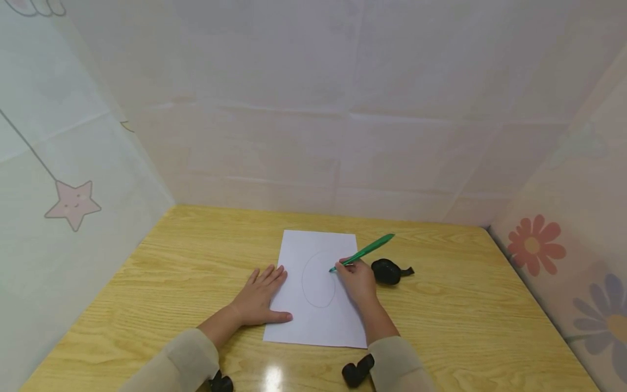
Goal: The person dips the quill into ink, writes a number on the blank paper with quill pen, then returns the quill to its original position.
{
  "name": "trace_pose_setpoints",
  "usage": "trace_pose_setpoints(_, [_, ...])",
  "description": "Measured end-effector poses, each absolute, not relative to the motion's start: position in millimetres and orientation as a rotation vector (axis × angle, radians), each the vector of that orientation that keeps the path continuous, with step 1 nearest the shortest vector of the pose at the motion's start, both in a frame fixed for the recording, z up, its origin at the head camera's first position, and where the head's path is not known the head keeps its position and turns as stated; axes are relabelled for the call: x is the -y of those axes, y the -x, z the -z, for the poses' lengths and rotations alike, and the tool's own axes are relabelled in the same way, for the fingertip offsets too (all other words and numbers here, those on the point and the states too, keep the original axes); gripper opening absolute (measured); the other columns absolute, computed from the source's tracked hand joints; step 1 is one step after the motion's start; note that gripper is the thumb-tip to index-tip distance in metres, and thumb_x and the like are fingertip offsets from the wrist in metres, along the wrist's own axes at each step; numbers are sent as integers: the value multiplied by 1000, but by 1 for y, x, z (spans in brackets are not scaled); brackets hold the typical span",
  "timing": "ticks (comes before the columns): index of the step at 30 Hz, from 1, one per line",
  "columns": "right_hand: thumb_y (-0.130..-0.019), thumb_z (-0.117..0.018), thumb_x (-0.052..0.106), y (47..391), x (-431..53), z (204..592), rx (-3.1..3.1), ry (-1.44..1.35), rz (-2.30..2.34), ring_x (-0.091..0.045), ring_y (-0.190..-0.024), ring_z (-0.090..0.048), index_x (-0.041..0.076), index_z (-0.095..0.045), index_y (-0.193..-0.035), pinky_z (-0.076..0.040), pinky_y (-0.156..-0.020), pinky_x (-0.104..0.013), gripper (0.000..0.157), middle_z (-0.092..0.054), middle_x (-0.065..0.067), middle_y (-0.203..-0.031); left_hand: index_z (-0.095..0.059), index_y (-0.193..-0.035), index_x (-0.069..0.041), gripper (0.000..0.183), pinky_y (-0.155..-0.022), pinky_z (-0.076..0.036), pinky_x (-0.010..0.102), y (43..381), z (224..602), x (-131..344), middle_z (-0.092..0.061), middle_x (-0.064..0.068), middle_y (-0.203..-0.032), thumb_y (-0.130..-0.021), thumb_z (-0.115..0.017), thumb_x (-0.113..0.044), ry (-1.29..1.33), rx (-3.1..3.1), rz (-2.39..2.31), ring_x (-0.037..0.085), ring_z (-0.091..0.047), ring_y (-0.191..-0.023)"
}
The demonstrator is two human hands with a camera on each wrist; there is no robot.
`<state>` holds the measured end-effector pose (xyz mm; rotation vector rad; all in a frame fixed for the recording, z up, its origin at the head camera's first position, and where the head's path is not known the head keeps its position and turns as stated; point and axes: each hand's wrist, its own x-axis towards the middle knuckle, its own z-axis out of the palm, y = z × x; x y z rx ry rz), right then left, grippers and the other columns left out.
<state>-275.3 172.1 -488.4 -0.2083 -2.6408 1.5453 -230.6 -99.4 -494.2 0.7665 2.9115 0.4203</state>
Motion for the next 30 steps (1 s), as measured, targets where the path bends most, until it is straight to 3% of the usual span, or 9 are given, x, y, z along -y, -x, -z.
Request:
trace_pose_setpoints(9, [-93, -66, 26, 276, -170, 488, 2636, 187, -1543, -24, -99, -68, 3, -70, -110, -49, -74, -19, 28, -73, -16, -106, -21, -157, -10, 108, -123, -3, 56, 231, 496, 99, -16, 6, -165, -79, -55, -77, -750, -2914, -408, 29, -7, -154])
trace_pose_setpoints(30, [-92, -67, 26, 280, -163, 490, 2612, 172, -1528, -27, -101, -70, 3, -70, -109, -56, -84, -35, 28, -74, -16, -105, -24, -156, -8, 108, -122, -5, 58, 231, 495, 99, -18, 9, -165, -79, -55, -78, -761, -2919, -413, 31, -10, -154])
